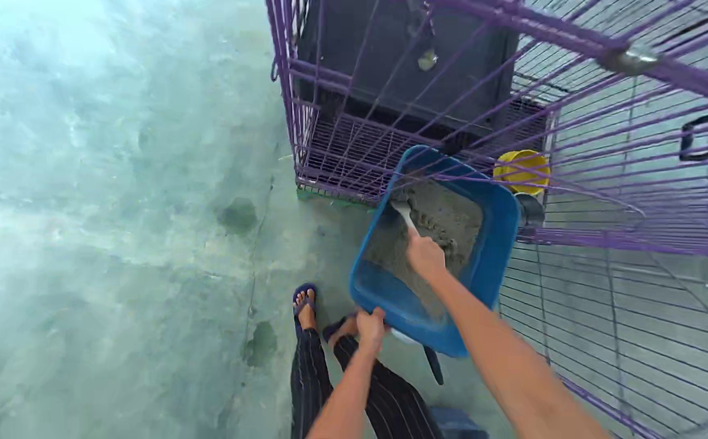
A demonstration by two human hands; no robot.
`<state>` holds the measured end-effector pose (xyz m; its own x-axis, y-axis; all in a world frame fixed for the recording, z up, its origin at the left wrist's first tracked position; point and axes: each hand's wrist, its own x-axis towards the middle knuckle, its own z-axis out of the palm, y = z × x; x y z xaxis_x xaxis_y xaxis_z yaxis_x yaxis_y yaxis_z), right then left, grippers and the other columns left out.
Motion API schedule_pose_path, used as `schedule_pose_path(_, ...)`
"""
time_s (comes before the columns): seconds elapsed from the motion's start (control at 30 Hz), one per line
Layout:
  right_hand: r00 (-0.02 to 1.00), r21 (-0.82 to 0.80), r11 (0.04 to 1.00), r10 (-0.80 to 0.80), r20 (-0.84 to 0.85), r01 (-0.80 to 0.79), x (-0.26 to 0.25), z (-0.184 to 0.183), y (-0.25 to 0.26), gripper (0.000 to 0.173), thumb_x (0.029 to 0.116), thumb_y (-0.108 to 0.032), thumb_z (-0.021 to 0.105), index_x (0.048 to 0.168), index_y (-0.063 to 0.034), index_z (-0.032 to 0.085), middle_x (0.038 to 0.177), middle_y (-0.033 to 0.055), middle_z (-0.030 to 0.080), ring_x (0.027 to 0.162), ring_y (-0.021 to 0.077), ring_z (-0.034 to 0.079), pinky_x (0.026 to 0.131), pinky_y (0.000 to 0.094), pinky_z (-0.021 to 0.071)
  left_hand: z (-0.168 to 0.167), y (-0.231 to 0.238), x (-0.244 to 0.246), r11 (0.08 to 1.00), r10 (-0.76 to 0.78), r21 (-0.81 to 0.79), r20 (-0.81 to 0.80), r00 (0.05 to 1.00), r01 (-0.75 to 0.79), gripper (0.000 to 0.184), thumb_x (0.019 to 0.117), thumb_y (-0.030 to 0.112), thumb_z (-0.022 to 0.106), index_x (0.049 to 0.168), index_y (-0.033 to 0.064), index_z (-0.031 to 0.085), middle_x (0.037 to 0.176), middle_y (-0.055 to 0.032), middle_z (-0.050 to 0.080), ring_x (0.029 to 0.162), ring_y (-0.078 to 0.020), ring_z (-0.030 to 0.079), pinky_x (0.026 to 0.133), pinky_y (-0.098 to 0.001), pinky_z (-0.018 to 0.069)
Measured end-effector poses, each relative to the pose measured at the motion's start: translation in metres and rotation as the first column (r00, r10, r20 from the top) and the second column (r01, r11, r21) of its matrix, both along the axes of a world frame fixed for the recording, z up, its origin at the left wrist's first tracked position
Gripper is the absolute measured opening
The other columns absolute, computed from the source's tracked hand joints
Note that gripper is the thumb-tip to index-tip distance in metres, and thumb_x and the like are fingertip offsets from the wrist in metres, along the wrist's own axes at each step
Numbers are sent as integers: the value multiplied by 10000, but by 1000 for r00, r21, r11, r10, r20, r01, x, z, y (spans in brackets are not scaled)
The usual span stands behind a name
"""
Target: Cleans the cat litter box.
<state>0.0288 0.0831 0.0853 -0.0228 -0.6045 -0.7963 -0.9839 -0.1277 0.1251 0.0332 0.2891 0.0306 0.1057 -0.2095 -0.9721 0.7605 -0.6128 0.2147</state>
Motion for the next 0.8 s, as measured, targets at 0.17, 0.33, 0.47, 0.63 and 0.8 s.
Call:
schedule_pose_path(0.17,999,13,999,35,-27,-34,-13,24,45,514,1118,-169,361,1630,-155,312,1365,321,577,1182,486,636,963,600,530,10,9,-16,996,82,-32,-70,994,-84,402,1002,-6,569,1377,-80,445,1147,-281,614,906,-327,681,736,-454,603)
schedule_pose_path(0.33,1000,-19,1000,-12,-8,11,9,0,-3,511,1115,-124,331,1621,-73,279,1416,320,545,1279,473,586,1034,583,496,1,7,-7,997,52,-57,-35,998,-54,378,1012,17,559,1366,-80,465,1155,-282,620,922,-332,689,748,-462,608)
schedule_pose_path(0.47,1000,-7,1000,14,-23,-14,-3,15,15,516,1100,-128,382,1613,-119,324,1369,322,577,1228,485,613,991,613,511,6,0,-6,997,45,-66,-36,998,-47,355,1001,7,577,1330,-89,486,1122,-275,626,886,-317,688,719,-445,608)
schedule_pose_path(0.63,1000,-29,1000,4,14,-3,10,7,-10,488,1107,-114,350,1589,-42,339,1415,332,541,1266,492,588,1022,605,496,7,3,-10,992,72,-98,-35,997,-75,359,1008,-7,558,1347,-82,467,1130,-268,622,889,-309,690,721,-438,608)
schedule_pose_path(0.8,1000,-35,999,23,14,-23,-8,14,-2,487,1103,-143,386,1588,-107,373,1364,329,582,1217,505,614,972,643,510,9,-5,-15,993,53,-101,-16,998,-54,365,1011,12,570,1344,-100,471,1129,-284,624,898,-321,694,746,-449,614)
